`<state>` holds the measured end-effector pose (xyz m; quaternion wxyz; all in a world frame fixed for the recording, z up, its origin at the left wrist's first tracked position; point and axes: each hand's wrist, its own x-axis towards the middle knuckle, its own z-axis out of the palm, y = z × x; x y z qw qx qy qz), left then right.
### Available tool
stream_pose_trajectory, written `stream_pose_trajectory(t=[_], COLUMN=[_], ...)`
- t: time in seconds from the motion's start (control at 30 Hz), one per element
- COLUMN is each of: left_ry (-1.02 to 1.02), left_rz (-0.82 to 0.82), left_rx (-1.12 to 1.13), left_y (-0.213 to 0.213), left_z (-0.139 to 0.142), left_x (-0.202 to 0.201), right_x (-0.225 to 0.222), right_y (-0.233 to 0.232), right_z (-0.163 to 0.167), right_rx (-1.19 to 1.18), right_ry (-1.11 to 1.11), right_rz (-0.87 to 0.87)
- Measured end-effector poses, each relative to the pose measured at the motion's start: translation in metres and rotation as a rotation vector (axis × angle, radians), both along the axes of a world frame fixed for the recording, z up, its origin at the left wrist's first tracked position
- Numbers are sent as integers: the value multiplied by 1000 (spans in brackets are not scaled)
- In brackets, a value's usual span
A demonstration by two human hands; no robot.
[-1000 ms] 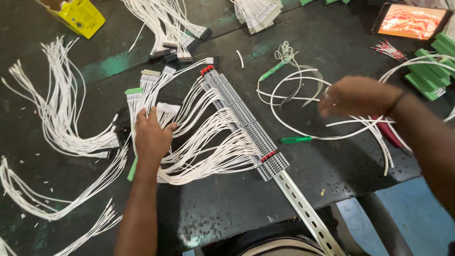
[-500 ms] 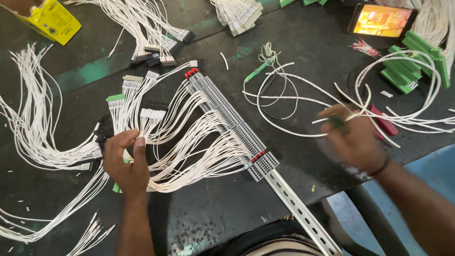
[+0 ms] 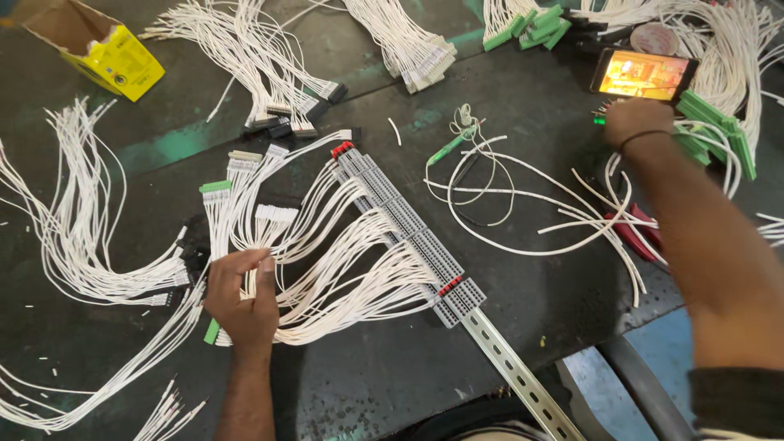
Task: The person inserts stripped white wire ends into terminal blocks mounted on a DIN rail, pressing each wire into its slot and using a green-handled screwdriver to tighten the terminals. They work through rows of terminals, occasionally repositioning the wire bundle and adjusting wires before tightening.
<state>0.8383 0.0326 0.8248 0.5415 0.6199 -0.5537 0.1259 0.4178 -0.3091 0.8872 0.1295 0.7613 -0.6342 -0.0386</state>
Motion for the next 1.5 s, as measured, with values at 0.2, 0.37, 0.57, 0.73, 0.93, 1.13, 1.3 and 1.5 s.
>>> stream_pose_trajectory(t=[0.2, 0.37, 0.57, 0.73, 0.93, 1.13, 1.3, 1.5], left_ry=[-14, -24, -6, -7, -17, -170, -356, -123], left_rz=[-18, -39, -47, -51, -60, -103, -326, -486], left_rx=[21, 30, 28, 28, 18, -11, -81, 261], left_y=[-7, -9, -11, -7, -8, -2, -3, -37], left_z=[-1, -4, -4, -4, -2, 31, 52, 55], left_x=[7, 11, 7, 8, 13, 2, -60, -110], right_x=[22, 39, 81, 85, 66, 70, 93, 108], right_y=[-6, -3, 8, 9, -8, 78, 162, 179], right_z=[-5, -16, -33, -38, -23, -11, -16, -36], right_rx=[-37, -160, -235, -90, -104, 454, 516, 447], right_ry=[-66, -23, -118, -159, -318, -1416, -1138, -1038], right_rz=[-153, -57, 162, 106, 132, 702, 813, 867])
